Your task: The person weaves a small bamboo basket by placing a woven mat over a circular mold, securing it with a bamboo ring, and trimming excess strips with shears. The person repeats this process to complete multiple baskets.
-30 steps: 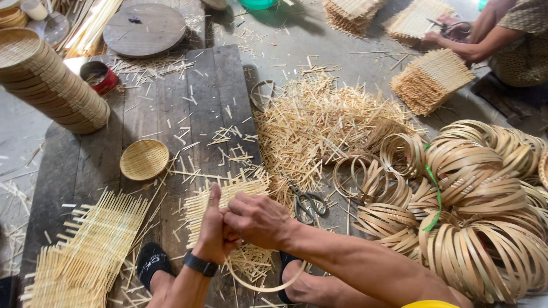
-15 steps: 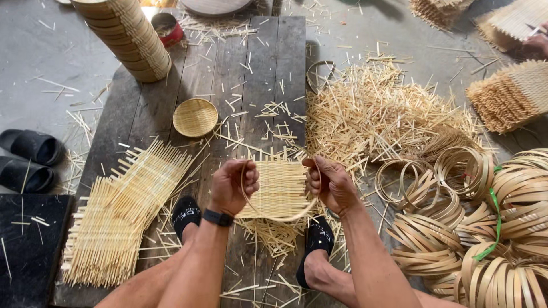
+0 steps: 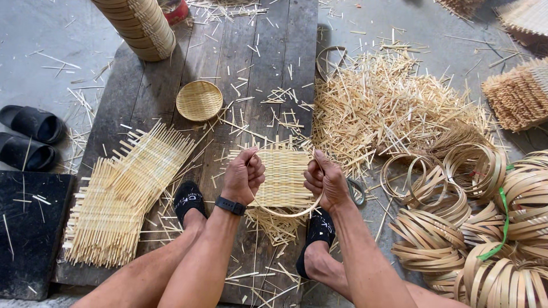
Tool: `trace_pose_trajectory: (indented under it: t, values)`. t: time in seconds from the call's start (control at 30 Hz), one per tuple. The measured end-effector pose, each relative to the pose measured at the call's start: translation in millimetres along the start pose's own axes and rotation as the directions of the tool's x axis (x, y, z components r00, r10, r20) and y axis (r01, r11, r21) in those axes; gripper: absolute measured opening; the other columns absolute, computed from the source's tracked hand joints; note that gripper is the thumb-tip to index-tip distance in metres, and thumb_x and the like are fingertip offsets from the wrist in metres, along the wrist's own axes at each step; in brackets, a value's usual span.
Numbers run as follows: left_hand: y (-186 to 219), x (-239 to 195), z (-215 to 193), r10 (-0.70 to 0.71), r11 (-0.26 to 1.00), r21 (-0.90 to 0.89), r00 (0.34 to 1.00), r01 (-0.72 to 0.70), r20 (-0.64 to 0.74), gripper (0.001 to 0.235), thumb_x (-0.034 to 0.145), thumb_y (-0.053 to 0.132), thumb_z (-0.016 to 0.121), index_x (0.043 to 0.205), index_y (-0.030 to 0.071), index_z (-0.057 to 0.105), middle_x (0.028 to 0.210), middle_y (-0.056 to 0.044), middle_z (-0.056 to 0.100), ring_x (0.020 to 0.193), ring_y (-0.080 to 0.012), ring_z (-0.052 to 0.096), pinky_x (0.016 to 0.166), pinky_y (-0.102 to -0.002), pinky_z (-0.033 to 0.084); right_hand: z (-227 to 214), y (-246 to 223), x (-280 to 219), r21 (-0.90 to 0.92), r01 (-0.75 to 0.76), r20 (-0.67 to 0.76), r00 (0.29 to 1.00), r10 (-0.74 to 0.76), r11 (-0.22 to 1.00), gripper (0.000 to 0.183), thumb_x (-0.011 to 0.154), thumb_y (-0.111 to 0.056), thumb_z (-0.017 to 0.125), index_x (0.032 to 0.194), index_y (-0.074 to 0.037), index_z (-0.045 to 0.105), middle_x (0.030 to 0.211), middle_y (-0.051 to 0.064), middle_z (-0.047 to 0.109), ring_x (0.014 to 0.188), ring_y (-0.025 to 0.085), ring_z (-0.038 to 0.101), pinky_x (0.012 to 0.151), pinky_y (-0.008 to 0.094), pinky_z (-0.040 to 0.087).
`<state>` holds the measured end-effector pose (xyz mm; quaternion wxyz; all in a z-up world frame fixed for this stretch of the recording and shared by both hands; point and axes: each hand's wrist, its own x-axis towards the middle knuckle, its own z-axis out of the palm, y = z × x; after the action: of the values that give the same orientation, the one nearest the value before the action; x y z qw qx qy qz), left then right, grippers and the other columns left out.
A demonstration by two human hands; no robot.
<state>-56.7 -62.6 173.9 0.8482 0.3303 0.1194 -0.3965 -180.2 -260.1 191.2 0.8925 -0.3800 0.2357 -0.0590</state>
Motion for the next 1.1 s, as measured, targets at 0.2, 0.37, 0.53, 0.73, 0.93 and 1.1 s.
trace_pose_trajectory:
  t: [0.2,0.37,0.53,0.73,0.93,1.1]
  values:
    - [-10.5,4.4,-4.1,0.066,0.995,0.081,0.986,-0.055,-0.152,0.037,0.097,0.023,0.065,0.064,0.016,0.051,0.049,0.009,0.033,0.042,-0.0065,0.030,0.037,-0.024,0.022,-6.7,23.3,12.6,0.020,0.053,-0.132,0.990,-0.049,0.998,0.040,0.098,-0.029,0.066,0.064,-0.013,0.051,0.049,-0.005,0.035,0.038,0.006,0.030,0.031,0.023,0.022]
    - [-7.4,19.0,-24.8,0.059,0.997,0.068,0.979,-0.047,-0.196,0.033,0.097,0.026,0.065,0.067,0.015,0.054,0.048,0.009,0.033,0.041,-0.0058,0.028,0.037,-0.023,0.022,-18.6,20.4,27.8,-0.292,0.015,-0.134,0.989,-0.057,0.956,0.031,0.096,-0.030,0.063,0.082,-0.003,0.069,0.055,-0.005,0.046,0.044,0.005,0.039,0.039,0.021,0.033]
    - [-27.2,42.8,-69.3,0.254,0.952,0.251,0.908,-0.174,-0.332,0.011,0.085,0.023,0.070,0.082,0.018,0.061,0.058,0.007,0.040,0.046,-0.0046,0.032,0.040,-0.023,0.027,-34.9,40.2,51.1,-0.723,-0.086,-0.251,0.957,-0.144,0.686,0.020,0.082,-0.015,0.076,0.098,-0.003,0.076,0.075,0.000,0.074,0.061,0.007,0.064,0.053,0.025,0.053]
    - [-51.5,70.9,-127.1,0.649,0.219,0.976,0.743,0.023,-0.163,0.015,0.078,0.022,0.079,0.084,0.008,0.078,0.081,-0.006,0.071,0.073,-0.0192,0.067,0.069,-0.034,0.054,-56.3,84.7,76.6,-0.926,-0.234,-0.318,0.905,-0.281,0.296,0.019,0.081,-0.015,0.082,0.100,-0.010,0.081,0.091,0.006,0.079,0.081,0.016,0.075,0.082,0.031,0.059]
    - [-55.8,69.1,-144.9,0.580,0.150,0.982,0.794,0.115,-0.182,0.016,0.077,0.014,0.084,0.093,0.012,0.082,0.090,-0.009,0.078,0.080,-0.0225,0.073,0.078,-0.034,0.057,-71.1,102.5,80.5,-0.971,-0.202,-0.231,0.923,-0.308,0.125,0.017,0.085,-0.019,0.081,0.100,-0.010,0.082,0.101,0.010,0.077,0.091,0.022,0.073,0.086,0.036,0.058]
    - [-44.7,67.9,-137.6,0.467,0.316,0.915,0.798,0.251,-0.380,0.018,0.075,0.016,0.086,0.093,0.013,0.084,0.087,-0.007,0.080,0.078,-0.0188,0.075,0.079,-0.031,0.058,-74.5,106.6,82.4,-0.954,-0.215,-0.269,0.921,-0.282,0.210,0.020,0.085,-0.019,0.079,0.105,-0.014,0.081,0.098,0.007,0.080,0.085,0.019,0.075,0.082,0.034,0.061]
